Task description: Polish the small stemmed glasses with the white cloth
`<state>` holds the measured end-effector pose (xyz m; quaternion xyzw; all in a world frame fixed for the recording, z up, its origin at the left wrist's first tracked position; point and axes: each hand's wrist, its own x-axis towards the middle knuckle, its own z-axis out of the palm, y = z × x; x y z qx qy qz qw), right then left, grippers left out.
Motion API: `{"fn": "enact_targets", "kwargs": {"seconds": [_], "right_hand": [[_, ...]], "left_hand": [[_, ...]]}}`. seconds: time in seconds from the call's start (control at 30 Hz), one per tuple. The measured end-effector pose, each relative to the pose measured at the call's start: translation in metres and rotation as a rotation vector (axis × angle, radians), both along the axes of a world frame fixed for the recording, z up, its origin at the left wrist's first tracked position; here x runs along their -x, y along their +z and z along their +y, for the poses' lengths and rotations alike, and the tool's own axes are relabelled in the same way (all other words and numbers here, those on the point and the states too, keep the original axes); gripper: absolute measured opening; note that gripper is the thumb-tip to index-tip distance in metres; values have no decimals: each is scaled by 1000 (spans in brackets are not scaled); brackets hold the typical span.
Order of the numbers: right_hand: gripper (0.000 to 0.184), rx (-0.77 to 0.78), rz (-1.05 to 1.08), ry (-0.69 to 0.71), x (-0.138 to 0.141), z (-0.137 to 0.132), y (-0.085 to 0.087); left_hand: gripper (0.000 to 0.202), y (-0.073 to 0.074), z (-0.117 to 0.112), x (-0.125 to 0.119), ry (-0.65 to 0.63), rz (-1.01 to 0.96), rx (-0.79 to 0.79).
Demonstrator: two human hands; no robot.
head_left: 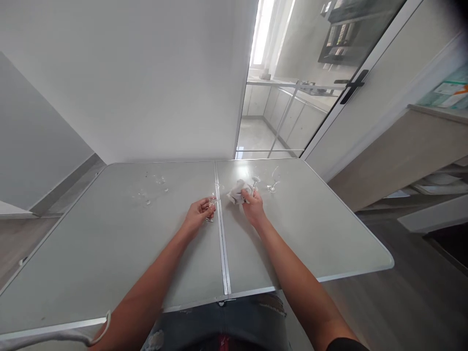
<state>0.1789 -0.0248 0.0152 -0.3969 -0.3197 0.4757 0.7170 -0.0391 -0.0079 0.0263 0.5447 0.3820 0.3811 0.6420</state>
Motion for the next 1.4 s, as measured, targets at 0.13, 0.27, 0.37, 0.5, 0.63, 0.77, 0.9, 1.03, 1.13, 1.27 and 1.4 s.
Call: {"fn": "enact_targets", "kwargs": {"seconds": [0.13,0.27,0.37,0.5,0.63,0.77,0.9,1.03,1.13,1.27,1.4], "right_hand": [[22,-159,-398,-89,7,-8,-2],[21,-488,-1087,193,12,-19,6],[24,-536,-1224,308,13,-20,11],[22,-286,-931,319,8,-16,8],[35,64,-321,303,3,-11,3],[36,163,-29,312,6,-7,3],[33,133,139,280,18,-6,0],[32,40,-7,63,32,-11,-7],[30,-93,-379,-15,37,-17,-8],[35,-378,-921,62,31,-22,0],[38,-477,-1206,179,23,-21,8]], "left_hand": [[39,-15,-2,-6,50,259,-119],[19,-18,-3,-3,73,633,-540],[13,-18,-6,1,16,800,-787],[19,-18,-12,2,-105,743,-888],[26,-19,-16,1,-136,661,-852],[27,-16,-17,-4,-25,517,-760],[31,-9,-19,-10,110,330,-589],[35,-4,-20,-16,209,152,-348],[36,-3,-18,-17,289,75,-244],[28,-4,-18,-14,312,137,-271],[22,-8,-19,-11,324,425,-536]]}}
